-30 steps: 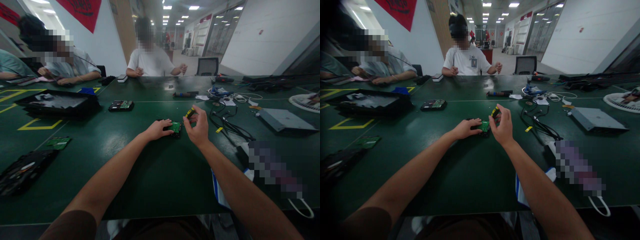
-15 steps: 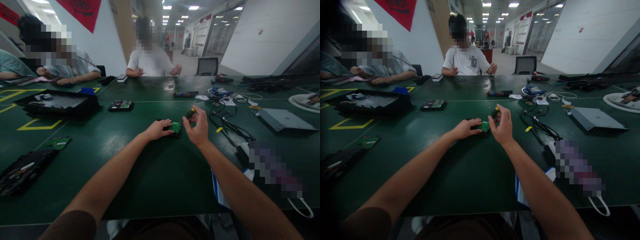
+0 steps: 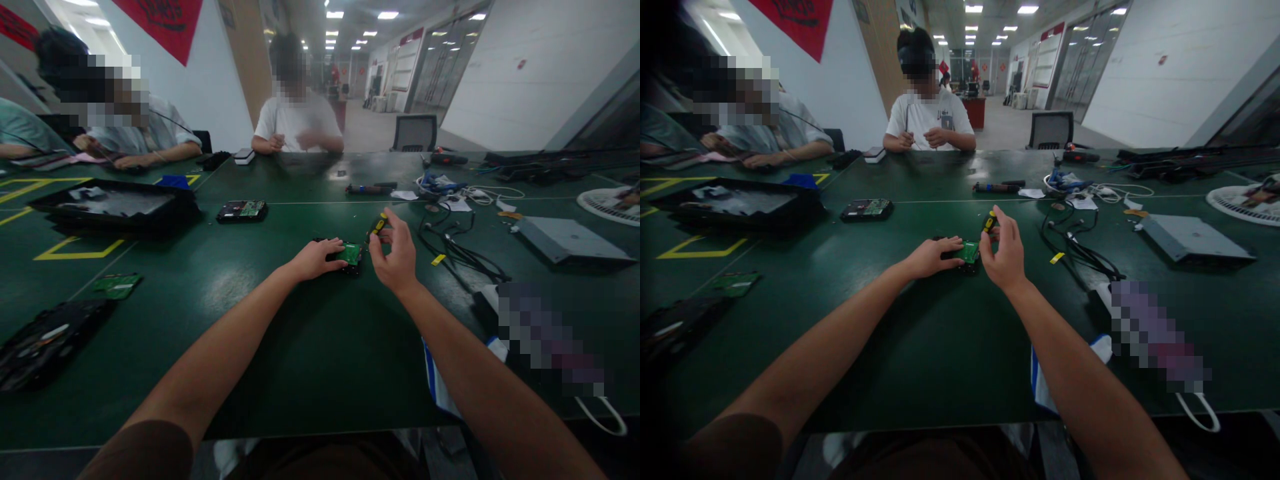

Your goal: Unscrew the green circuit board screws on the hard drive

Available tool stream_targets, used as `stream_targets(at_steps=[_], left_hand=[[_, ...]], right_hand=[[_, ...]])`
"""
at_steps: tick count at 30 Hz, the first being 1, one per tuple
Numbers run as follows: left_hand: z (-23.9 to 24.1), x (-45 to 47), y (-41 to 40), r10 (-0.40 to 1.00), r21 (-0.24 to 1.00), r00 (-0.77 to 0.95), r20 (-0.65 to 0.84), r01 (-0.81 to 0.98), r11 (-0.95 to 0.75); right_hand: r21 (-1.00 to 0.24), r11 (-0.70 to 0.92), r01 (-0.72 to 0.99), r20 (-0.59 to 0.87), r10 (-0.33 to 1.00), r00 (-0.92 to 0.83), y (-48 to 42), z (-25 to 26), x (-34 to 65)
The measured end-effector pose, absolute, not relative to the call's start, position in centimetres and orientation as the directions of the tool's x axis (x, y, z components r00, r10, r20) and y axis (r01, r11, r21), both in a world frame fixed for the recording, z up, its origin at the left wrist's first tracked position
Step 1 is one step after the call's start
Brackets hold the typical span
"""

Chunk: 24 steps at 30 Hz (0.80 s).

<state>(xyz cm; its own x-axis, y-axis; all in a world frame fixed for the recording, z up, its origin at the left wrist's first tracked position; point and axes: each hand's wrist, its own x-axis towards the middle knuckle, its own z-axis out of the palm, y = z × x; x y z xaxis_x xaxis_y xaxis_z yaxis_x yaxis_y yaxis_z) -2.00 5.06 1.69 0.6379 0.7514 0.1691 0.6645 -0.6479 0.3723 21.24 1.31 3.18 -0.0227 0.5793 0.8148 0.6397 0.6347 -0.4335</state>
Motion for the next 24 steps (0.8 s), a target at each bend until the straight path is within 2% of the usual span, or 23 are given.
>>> stream_targets(at_steps=[7, 24], left_hand=[[1.64, -1.98, 5.12, 0.751, 0.376, 0.638, 0.17, 0.663, -0.648], [1.72, -1.93, 4.95, 0.754, 0.365, 0.634, 0.17, 0.67, -0.646]], right_hand=[[-0.476, 0.624, 0.62, 0.797, 0.604, 0.003, 1.46, 2.97, 21.3], [-0.444, 0.642, 0.625, 0.817, 0.577, -0.012, 1.38, 3.08, 21.23]])
